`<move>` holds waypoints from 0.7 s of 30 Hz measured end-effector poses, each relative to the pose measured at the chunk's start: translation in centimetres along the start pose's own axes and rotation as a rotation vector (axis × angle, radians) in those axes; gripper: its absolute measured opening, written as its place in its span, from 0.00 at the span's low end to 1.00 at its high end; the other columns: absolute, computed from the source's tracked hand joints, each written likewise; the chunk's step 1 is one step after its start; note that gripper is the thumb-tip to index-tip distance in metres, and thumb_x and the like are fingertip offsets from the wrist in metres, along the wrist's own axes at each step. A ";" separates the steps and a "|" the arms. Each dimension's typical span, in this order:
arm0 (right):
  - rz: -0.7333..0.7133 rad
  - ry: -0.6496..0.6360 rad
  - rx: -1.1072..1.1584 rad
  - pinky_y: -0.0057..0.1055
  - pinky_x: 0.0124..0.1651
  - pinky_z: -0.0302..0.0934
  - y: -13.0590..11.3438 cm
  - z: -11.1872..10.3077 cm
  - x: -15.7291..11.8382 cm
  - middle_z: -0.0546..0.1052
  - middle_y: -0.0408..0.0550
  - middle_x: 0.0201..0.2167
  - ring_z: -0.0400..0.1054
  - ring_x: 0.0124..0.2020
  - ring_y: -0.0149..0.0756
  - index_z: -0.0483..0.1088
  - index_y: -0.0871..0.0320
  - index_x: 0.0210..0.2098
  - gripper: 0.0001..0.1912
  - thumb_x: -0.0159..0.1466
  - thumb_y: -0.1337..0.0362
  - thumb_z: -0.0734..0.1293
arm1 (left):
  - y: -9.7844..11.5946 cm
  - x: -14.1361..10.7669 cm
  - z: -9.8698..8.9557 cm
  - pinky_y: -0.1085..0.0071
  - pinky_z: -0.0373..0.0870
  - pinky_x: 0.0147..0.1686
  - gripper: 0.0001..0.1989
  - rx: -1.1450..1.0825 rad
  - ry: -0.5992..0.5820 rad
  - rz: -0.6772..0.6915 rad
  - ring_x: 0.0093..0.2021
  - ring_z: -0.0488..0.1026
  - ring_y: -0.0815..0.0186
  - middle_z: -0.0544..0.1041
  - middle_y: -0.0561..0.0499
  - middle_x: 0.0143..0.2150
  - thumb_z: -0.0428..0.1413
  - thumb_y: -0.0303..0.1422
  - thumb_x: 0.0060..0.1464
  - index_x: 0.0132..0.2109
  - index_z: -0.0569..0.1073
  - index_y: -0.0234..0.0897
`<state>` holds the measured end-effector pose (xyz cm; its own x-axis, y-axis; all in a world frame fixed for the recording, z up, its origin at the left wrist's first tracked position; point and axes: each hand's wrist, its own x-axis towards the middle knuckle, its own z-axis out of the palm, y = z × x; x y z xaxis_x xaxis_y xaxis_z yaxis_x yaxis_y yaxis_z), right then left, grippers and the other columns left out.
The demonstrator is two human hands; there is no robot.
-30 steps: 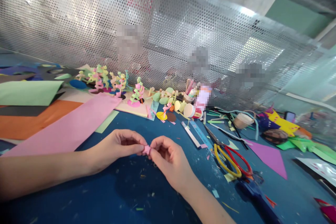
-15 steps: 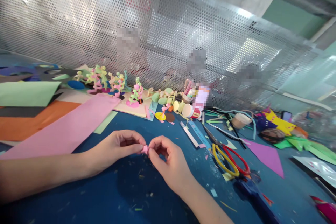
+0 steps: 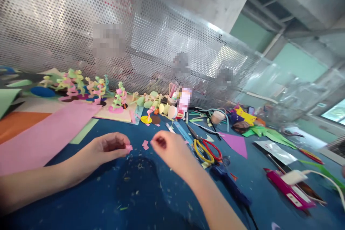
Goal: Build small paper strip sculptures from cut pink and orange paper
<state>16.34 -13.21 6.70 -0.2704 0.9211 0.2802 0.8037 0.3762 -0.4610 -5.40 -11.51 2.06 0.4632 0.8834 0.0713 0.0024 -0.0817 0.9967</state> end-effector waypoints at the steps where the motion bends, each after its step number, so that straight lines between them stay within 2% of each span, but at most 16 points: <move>1: 0.073 0.061 -0.122 0.30 0.33 0.64 1.0 -1.5 -0.6 0.77 0.43 0.28 0.72 0.29 0.34 0.69 0.55 0.30 0.06 0.59 0.64 0.61 | 0.1 0.0 0.0 0.72 0.63 0.40 0.10 -0.007 -0.003 -0.001 0.37 0.69 0.67 0.72 0.53 0.34 0.57 0.39 0.49 0.36 0.69 0.37; 3: 0.238 0.166 -0.372 0.33 0.31 0.65 3.8 -4.4 -2.7 0.77 0.46 0.28 0.72 0.28 0.38 0.68 0.56 0.32 0.06 0.58 0.63 0.61 | 0.2 -0.1 -0.1 0.72 0.62 0.41 0.10 -0.005 -0.016 -0.012 0.37 0.68 0.68 0.72 0.52 0.35 0.56 0.39 0.49 0.37 0.69 0.37; 5: 0.419 0.195 -0.639 0.40 0.35 0.65 7.4 -6.5 -5.8 0.77 0.55 0.32 0.72 0.33 0.47 0.68 0.60 0.35 0.10 0.55 0.62 0.62 | 0.2 -0.1 -0.1 0.72 0.62 0.41 0.10 -0.003 -0.021 -0.026 0.37 0.68 0.68 0.73 0.52 0.35 0.56 0.39 0.49 0.37 0.70 0.37; 7: 0.538 0.122 -0.808 0.44 0.44 0.61 11.0 -7.6 -9.2 0.74 0.67 0.39 0.69 0.42 0.56 0.68 0.67 0.39 0.17 0.53 0.62 0.63 | 0.2 0.0 -0.1 0.72 0.62 0.41 0.10 -0.023 -0.023 -0.034 0.38 0.68 0.68 0.73 0.52 0.36 0.57 0.38 0.48 0.36 0.70 0.37; 10: 0.695 -0.068 -0.769 0.43 0.47 0.60 14.8 -7.4 -12.9 0.74 0.68 0.39 0.69 0.44 0.56 0.69 0.70 0.40 0.22 0.53 0.58 0.62 | 0.0 0.1 -0.2 0.73 0.62 0.41 0.10 -0.060 -0.013 -0.041 0.38 0.68 0.68 0.72 0.53 0.35 0.58 0.37 0.46 0.35 0.70 0.37; 12: 0.691 -0.096 -0.697 0.42 0.45 0.61 16.1 -6.7 -14.1 0.75 0.64 0.35 0.70 0.40 0.53 0.71 0.67 0.38 0.23 0.55 0.54 0.58 | -0.2 0.2 -0.2 0.73 0.62 0.41 0.10 -0.074 0.003 -0.045 0.37 0.69 0.69 0.72 0.54 0.34 0.59 0.37 0.46 0.35 0.70 0.37; 16: 0.619 0.019 -0.586 0.39 0.43 0.63 17.3 -5.8 -15.0 0.74 0.61 0.33 0.71 0.38 0.49 0.69 0.63 0.38 0.24 0.54 0.51 0.55 | -0.5 0.3 -0.3 0.73 0.62 0.41 0.10 -0.113 -0.002 -0.051 0.37 0.69 0.69 0.73 0.54 0.34 0.58 0.38 0.47 0.35 0.70 0.38; 21: 0.510 0.145 -0.579 0.41 0.40 0.64 18.4 -7.4 -16.1 0.74 0.59 0.30 0.72 0.34 0.50 0.69 0.58 0.30 0.17 0.51 0.54 0.57 | -0.5 0.4 -0.3 0.68 0.63 0.47 0.11 -0.235 -0.019 -0.091 0.42 0.72 0.65 0.76 0.50 0.40 0.59 0.37 0.47 0.38 0.69 0.37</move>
<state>39.40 -21.83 0.00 0.2460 0.9287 0.2776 0.9692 -0.2385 -0.0611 -5.51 -10.97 1.65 0.4870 0.8732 -0.0178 -0.1604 0.1095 0.9810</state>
